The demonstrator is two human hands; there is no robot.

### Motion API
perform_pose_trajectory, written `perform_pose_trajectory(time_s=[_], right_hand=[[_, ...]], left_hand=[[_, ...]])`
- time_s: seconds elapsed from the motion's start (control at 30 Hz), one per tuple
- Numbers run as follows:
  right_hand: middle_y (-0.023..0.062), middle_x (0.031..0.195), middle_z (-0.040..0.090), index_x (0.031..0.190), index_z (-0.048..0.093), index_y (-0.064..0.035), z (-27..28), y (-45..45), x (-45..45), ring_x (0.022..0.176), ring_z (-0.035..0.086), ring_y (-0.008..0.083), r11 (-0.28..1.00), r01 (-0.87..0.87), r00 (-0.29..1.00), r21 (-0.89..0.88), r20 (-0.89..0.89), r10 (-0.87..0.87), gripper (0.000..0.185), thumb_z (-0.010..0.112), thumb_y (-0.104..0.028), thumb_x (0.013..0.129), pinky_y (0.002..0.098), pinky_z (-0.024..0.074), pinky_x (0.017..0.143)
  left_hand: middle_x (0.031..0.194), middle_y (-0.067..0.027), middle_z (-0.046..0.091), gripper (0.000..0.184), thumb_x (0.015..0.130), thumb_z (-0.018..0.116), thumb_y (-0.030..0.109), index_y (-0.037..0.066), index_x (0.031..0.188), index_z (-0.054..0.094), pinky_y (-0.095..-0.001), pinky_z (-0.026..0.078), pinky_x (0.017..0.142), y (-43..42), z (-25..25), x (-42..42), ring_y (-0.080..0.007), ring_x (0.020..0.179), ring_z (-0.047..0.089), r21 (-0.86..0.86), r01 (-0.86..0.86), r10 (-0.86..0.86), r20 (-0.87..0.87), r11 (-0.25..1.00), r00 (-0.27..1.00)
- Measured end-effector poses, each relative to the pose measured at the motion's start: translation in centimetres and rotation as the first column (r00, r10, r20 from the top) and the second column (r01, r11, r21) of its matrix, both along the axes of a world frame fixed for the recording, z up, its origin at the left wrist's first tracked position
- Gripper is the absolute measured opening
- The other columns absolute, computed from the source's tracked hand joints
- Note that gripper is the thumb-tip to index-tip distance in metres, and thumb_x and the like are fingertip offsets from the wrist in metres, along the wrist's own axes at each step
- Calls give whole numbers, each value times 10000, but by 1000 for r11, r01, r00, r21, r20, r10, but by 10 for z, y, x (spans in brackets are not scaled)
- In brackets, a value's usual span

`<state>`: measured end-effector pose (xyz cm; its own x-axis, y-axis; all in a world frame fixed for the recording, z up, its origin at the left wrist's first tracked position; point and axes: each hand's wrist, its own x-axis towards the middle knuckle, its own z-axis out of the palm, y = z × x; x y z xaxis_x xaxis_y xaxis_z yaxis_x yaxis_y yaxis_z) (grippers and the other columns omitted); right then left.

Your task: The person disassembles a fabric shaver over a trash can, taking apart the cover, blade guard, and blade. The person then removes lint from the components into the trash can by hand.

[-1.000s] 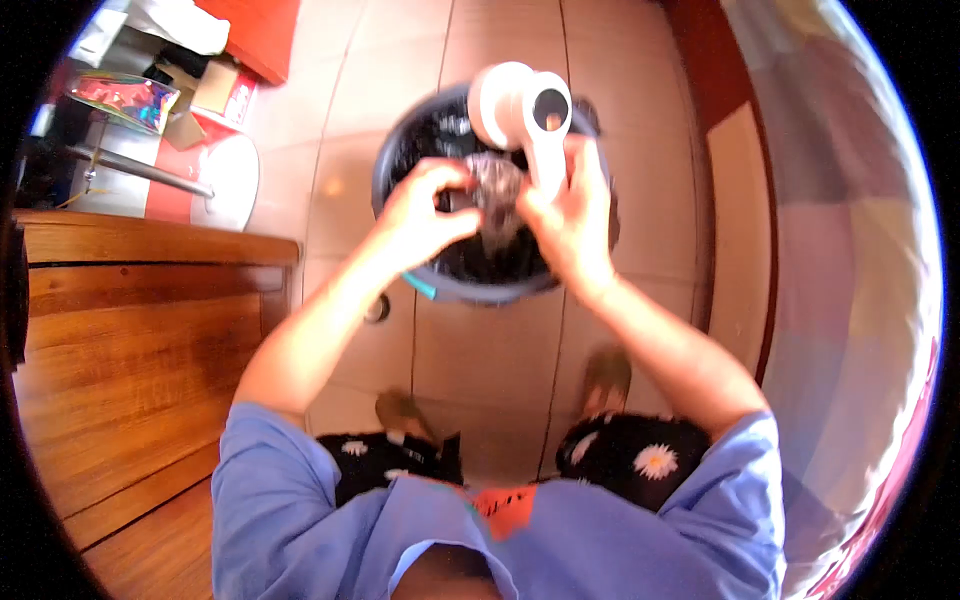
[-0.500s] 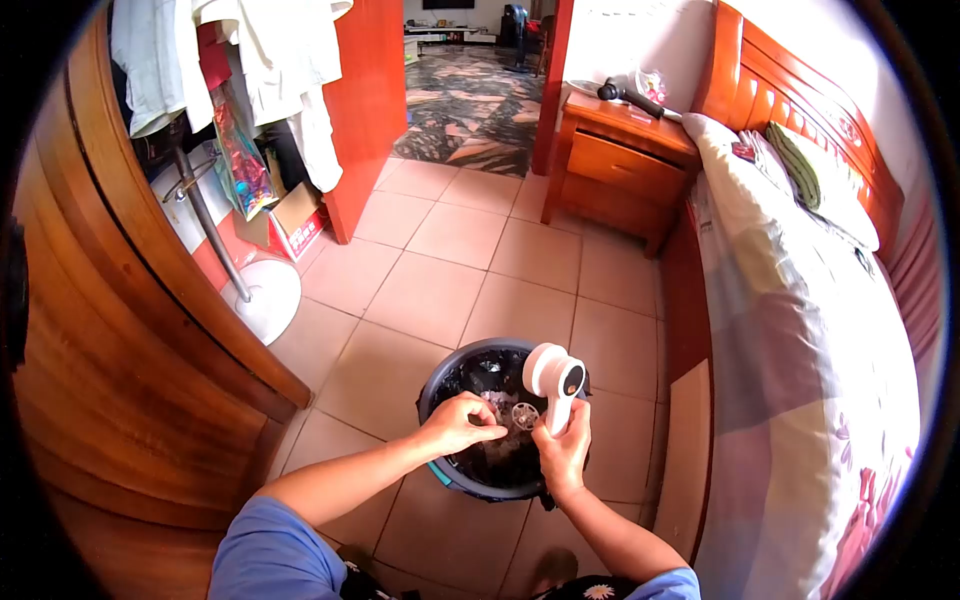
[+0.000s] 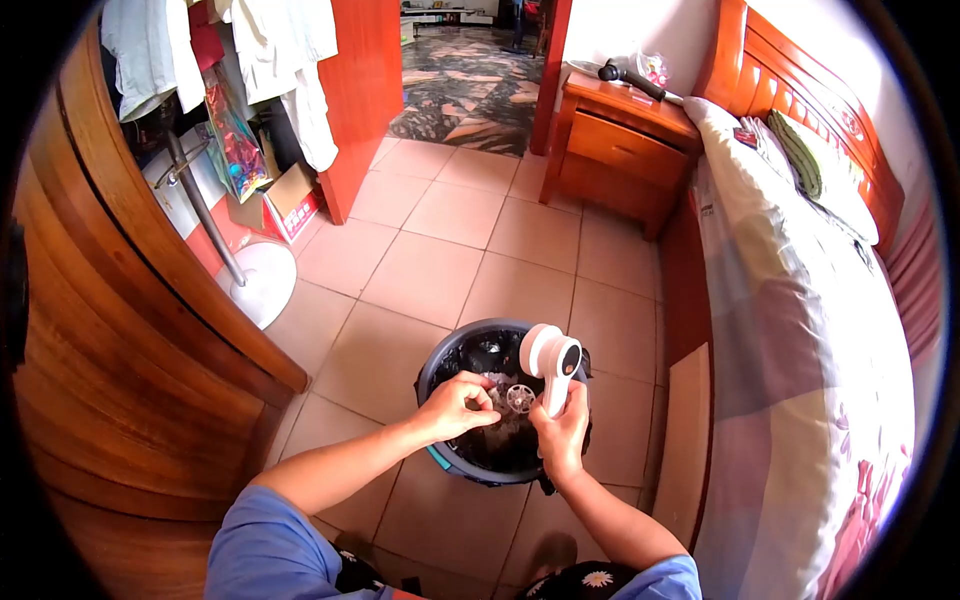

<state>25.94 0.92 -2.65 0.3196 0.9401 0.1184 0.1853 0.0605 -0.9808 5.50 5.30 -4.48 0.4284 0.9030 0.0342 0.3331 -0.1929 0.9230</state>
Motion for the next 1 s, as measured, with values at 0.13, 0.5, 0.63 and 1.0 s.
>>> perform_pose_trajectory(time_s=[0.13, 0.5, 0.63, 1.0], right_hand=[[45, 865, 603, 1121, 486, -14, 5, -1, -3, 681, 577, 107, 999, -29, 996, -23, -85, 27, 324, 654, 44, 850, 254, 481, 606], [65, 940, 651, 1116, 542, -6, 31, -3, -2, 739, 625, 115, 960, -143, 894, -239, -448, 22, 321, 741, -43, 867, 251, 498, 648], [69, 966, 660, 1120, 544, -11, 20, 3, -1, 748, 636, 119, 953, -157, 846, -257, -533, -4, 329, 755, -42, 869, 254, 518, 667], [61, 972, 659, 1138, 524, -23, 21, 0, -7, 729, 615, 89, 961, -147, 843, -234, -537, -2, 373, 770, -39, 858, 212, 459, 587]], left_hand=[[1237, -176, 657, 409, 798, 862, 230, -6, 1096, 712, -388, 516, 1006, -3, -11, 6, -282, 1135, 663, 203, -126, 134, -24, 971, 991], [885, -44, 761, 164, 869, 810, 160, 18, 908, 736, -265, 548, 775, 6, 22, 0, -106, 814, 692, -236, -133, 171, 150, 963, 974], [917, -53, 767, 195, 879, 805, 162, 10, 993, 762, -263, 548, 815, 3, 30, -1, -115, 853, 703, -256, -98, 147, 179, 962, 973], [1000, -52, 747, 197, 928, 772, 146, -15, 1038, 748, -258, 526, 888, 0, 34, 1, -105, 936, 673, -335, -88, 153, 172, 938, 973]])
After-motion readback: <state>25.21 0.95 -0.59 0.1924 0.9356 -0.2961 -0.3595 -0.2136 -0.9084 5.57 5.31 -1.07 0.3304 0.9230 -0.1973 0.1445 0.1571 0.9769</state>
